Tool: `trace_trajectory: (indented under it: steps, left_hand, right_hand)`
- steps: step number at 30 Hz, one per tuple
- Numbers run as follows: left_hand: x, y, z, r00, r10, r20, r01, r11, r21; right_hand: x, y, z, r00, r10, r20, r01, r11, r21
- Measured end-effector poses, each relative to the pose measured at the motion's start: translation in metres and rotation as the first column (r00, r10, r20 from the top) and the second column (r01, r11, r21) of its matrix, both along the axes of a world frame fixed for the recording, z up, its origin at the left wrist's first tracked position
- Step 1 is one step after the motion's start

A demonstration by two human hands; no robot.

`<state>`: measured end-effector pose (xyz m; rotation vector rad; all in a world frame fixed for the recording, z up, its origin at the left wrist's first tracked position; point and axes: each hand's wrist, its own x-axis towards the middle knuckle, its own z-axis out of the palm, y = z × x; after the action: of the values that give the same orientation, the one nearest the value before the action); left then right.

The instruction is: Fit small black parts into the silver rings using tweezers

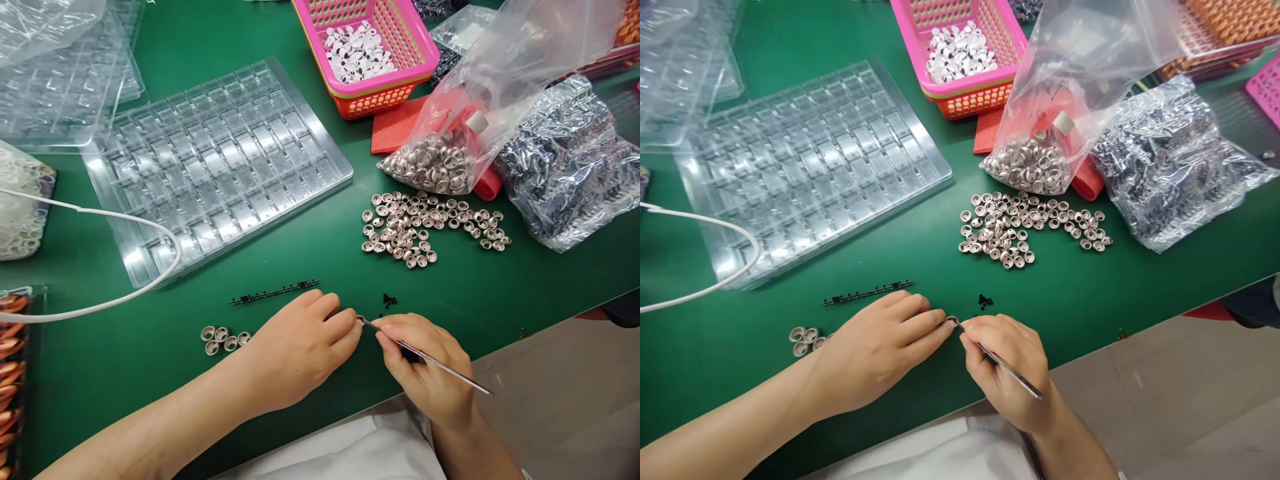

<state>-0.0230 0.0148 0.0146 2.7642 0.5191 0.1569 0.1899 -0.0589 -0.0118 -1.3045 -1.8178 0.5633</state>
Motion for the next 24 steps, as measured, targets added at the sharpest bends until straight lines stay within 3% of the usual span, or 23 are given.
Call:
trace_trajectory:
  steps: [16, 24]
  left_hand:
    - [0.005, 0.017, 0.010, 0.988, -0.147, -0.046, 0.149, 0.988, 0.040]
    - [0.009, 0.016, 0.011, 0.987, -0.149, -0.057, 0.152, 0.986, 0.061]
  right_hand:
    - [0.000, 0.002, 0.000, 0.998, 0.026, -0.057, -0.028, 0.999, -0.031]
    - [0.002, 0.000, -0.001, 0.998, -0.007, -0.069, 0.006, 1.000, -0.007]
